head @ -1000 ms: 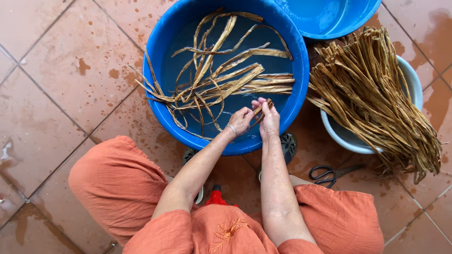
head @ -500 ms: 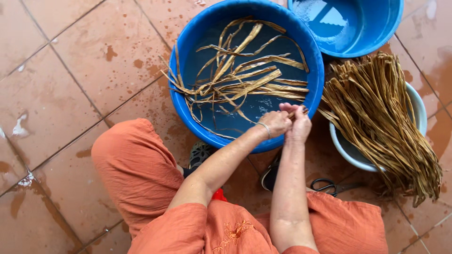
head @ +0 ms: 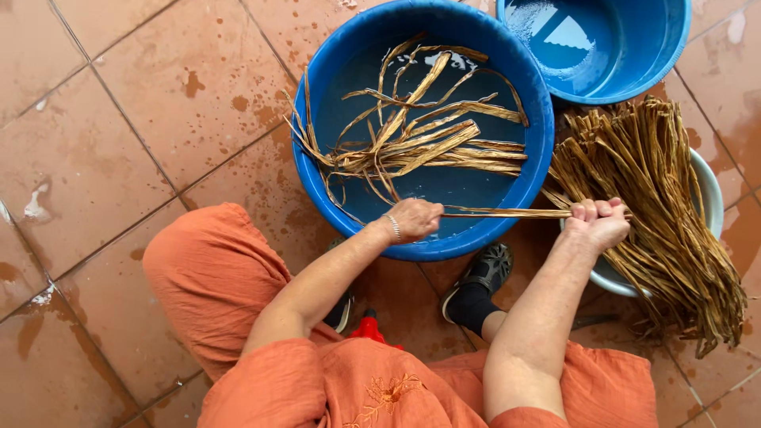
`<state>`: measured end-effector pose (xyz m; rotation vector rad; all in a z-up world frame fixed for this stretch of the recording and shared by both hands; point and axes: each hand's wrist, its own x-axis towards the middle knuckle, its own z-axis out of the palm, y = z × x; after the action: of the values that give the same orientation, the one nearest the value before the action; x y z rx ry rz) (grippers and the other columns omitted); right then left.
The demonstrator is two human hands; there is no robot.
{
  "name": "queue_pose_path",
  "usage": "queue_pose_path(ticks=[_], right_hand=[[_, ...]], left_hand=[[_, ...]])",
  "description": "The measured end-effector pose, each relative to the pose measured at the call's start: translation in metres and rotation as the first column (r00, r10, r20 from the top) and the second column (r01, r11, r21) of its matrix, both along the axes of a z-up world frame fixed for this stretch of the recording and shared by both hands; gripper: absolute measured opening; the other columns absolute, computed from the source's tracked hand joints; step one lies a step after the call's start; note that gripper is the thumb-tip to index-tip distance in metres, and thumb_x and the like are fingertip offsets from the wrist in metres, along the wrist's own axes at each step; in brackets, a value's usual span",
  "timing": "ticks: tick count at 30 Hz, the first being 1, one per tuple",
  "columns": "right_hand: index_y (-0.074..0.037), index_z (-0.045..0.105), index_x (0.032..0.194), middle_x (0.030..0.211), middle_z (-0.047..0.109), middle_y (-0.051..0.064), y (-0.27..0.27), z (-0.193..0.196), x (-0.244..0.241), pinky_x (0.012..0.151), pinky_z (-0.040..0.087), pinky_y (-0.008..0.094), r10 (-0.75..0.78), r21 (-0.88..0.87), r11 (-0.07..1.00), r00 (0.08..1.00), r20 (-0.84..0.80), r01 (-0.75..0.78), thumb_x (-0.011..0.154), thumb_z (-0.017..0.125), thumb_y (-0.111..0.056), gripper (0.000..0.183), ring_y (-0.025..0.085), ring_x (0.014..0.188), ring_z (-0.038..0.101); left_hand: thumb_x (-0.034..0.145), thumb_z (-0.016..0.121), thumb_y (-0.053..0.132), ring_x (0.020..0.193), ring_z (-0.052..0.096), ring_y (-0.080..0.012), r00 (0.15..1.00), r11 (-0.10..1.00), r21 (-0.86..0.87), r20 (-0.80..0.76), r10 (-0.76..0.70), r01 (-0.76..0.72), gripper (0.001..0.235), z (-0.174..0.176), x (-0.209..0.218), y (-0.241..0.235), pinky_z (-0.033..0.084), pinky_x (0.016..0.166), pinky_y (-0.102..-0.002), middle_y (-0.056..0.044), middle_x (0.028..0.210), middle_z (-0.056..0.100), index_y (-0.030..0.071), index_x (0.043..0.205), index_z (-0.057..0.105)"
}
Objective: The person sits on a tiled floor and repeatedly submerges long, dried plant strips into a blue basin of water. They agitate the strips by hand to ensure they are fully wetted, then transfer them to a white basin. The process is repeated for multiple bundles of the material.
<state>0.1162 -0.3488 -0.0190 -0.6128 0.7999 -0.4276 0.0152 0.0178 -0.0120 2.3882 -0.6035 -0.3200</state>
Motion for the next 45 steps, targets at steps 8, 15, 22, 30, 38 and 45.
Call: queue_pose_path(ticks=[8,15,22,30,38,45], right_hand=[[-0.004,0.052,0.091,0.059,0.040,-0.001,-0.012,0.065,-0.002,0.032,0.023,0.029,-0.115,-0.191,0.973,0.989,0.092,0.131,0.105,0.040,-0.010,0.020,0.009,0.040,0.030],[-0.003,0.058,0.110,0.072,0.050,0.000,0.102,-0.006,-0.011,0.042,0.041,0.021,0.234,-0.056,0.970,0.970,-0.061,-0.237,0.110,0.043,-0.031,0.032,0.007,0.050,0.044],[-0.008,0.059,0.113,0.086,0.065,0.005,0.205,-0.097,-0.061,0.066,0.053,0.032,0.581,-0.020,0.801,0.785,-0.213,-0.598,0.104,0.055,-0.010,0.011,0.014,0.071,0.061],[-0.009,0.062,0.115,0.081,0.058,0.003,0.169,-0.097,-0.047,0.050,0.036,0.028,0.610,0.073,0.790,0.767,-0.198,-0.609,0.102,0.067,-0.017,0.016,0.010,0.056,0.042],[-0.007,0.065,0.119,0.111,0.074,0.008,0.170,-0.031,-0.041,0.055,0.043,0.023,0.660,-0.128,0.735,0.746,-0.094,-0.666,0.104,0.061,-0.019,0.020,0.005,0.070,0.057],[-0.002,0.069,0.116,0.113,0.075,0.009,0.177,-0.012,-0.053,0.078,0.054,0.026,0.695,-0.216,0.683,0.712,-0.100,-0.698,0.103,0.059,-0.018,0.023,0.014,0.096,0.069]], left_hand=[[0.099,0.048,0.027,0.101,0.065,-0.0308,0.988,0.932,0.362,-0.143,0.059,-0.003,0.025,-0.052,-0.006,0.119,0.045,0.097,-0.045,-0.014,0.092,0.072,0.011,0.106,0.066],[0.090,0.059,0.015,0.113,0.066,-0.0336,0.919,0.751,0.655,-0.340,0.200,0.080,0.027,-0.066,0.048,0.116,0.047,0.099,-0.057,-0.015,0.118,0.069,0.011,0.114,0.069],[0.089,0.066,0.019,0.111,0.060,-0.0340,0.948,0.925,0.212,0.119,0.294,-0.314,0.023,-0.071,0.107,0.019,0.050,0.092,-0.050,-0.015,0.111,0.067,0.007,0.109,0.068],[0.086,0.071,0.018,0.112,0.054,-0.0296,0.881,0.844,0.267,0.233,0.413,-0.466,0.013,-0.089,0.127,-0.027,0.044,0.093,-0.048,-0.007,0.106,0.060,0.015,0.097,0.067],[0.092,0.065,0.021,0.075,0.076,-0.0328,0.794,0.750,-0.301,-0.388,0.468,-0.589,0.016,-0.065,0.055,-0.043,0.059,0.070,-0.044,-0.011,0.078,0.075,0.007,0.098,0.067],[0.095,0.061,0.030,0.090,0.072,-0.0393,0.835,0.793,-0.299,-0.346,0.429,-0.531,0.029,-0.015,0.040,-0.064,0.057,0.077,-0.049,-0.020,0.095,0.075,0.008,0.113,0.066]])
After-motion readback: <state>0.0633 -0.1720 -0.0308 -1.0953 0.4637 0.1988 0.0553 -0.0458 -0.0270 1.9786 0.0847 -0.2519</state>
